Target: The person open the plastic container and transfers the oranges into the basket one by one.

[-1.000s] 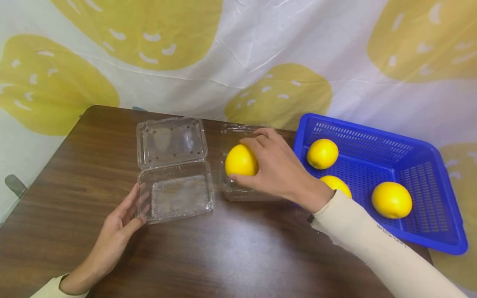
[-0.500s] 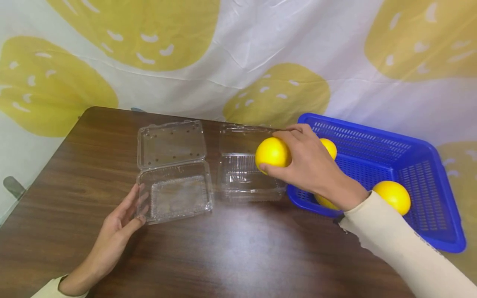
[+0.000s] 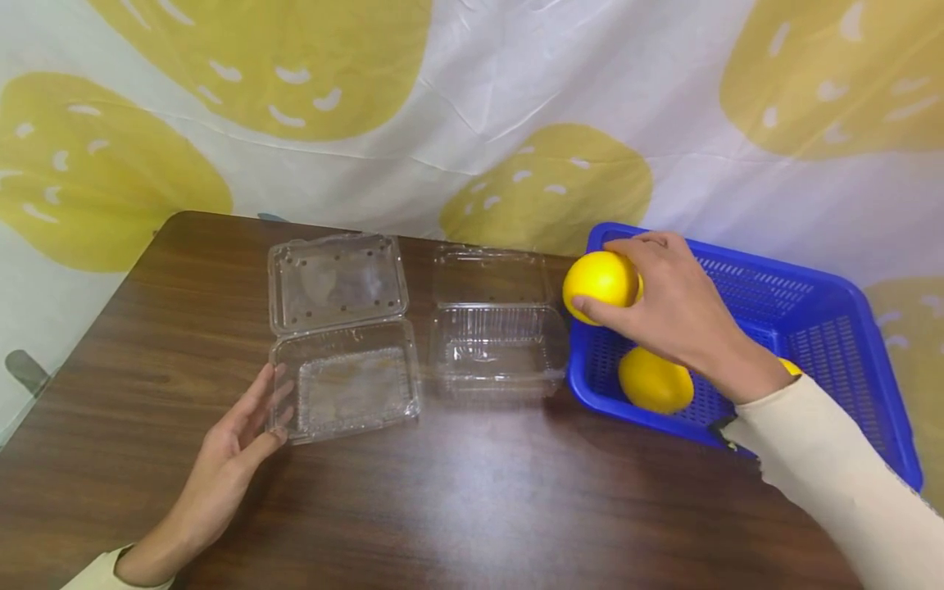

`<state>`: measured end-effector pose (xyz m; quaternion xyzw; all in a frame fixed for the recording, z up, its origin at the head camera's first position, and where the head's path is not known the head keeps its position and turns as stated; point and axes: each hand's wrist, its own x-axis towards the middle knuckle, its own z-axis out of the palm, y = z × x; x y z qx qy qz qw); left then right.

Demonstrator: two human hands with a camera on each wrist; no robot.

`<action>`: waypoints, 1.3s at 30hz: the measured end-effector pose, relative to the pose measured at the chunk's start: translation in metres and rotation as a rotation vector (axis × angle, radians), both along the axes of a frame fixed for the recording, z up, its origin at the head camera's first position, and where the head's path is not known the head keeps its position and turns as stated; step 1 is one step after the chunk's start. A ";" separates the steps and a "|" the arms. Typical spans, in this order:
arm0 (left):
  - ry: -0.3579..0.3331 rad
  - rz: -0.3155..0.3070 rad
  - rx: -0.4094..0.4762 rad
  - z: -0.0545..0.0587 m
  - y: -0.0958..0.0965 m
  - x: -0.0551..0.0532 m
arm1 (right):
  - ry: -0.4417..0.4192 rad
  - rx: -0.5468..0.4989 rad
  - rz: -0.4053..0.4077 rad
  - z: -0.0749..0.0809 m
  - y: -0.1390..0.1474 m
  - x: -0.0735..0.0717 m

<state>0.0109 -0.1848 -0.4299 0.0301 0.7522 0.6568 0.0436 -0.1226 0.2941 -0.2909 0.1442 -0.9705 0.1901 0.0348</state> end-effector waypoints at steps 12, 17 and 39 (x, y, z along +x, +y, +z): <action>-0.025 0.000 0.011 0.000 -0.004 -0.002 | -0.072 0.042 -0.107 -0.003 0.047 0.000; -0.038 0.003 0.007 0.000 -0.006 -0.003 | -0.091 0.061 -0.156 -0.006 0.068 -0.003; 0.047 0.031 0.001 0.003 -0.012 -0.005 | -0.138 0.202 -0.166 -0.012 0.102 -0.006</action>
